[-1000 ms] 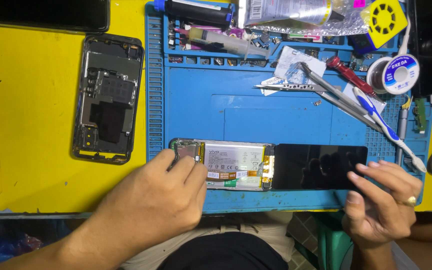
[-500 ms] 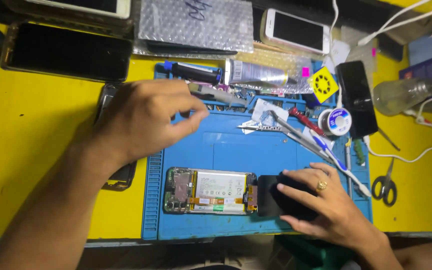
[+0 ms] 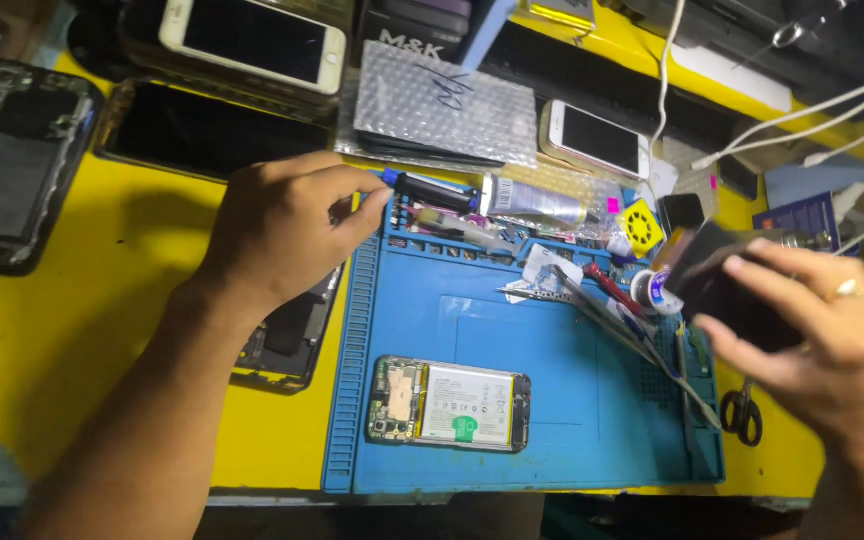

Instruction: Reassembling internal components of a mobile phone, including the battery and motherboard on a repair mat.

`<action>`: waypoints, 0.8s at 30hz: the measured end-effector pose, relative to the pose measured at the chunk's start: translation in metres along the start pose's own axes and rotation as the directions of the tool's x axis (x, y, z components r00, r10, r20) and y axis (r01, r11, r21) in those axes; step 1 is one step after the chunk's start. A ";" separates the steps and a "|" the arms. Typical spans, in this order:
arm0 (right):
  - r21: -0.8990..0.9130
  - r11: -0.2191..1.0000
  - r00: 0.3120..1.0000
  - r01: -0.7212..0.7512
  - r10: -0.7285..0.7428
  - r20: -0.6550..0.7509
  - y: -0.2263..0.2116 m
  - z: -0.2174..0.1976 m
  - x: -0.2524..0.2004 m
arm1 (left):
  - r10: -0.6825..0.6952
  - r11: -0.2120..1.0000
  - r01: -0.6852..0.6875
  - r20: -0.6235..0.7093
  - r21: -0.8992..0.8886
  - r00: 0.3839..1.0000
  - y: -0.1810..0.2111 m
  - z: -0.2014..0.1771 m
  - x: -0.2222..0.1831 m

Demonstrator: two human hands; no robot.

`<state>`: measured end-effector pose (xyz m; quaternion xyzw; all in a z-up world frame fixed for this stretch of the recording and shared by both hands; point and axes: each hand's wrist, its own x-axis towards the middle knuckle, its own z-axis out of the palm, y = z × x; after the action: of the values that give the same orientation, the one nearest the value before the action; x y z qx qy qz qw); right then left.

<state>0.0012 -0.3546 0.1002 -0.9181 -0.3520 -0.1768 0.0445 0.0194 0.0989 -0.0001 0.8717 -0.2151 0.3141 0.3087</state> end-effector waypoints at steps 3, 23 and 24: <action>-0.343 0.927 0.987 0.152 -0.159 0.006 0.018 0.001 0.042 | -0.009 1.000 0.009 -0.028 0.026 1.000 -0.004 0.003 -0.004; 0.271 0.907 0.947 0.322 -0.312 -0.084 -0.060 0.129 0.185 | 0.082 0.995 -0.037 0.561 -0.091 0.824 0.045 0.022 -0.010; 0.318 0.907 0.961 0.275 -0.254 -0.108 -0.071 0.117 0.170 | 0.025 0.992 0.060 0.647 -0.110 0.762 0.050 0.024 -0.009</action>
<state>0.1061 -0.1704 0.0484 -0.8353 -0.4962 -0.1489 0.1842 -0.0057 0.0481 -0.0013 0.9075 -0.3193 -0.0226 0.2719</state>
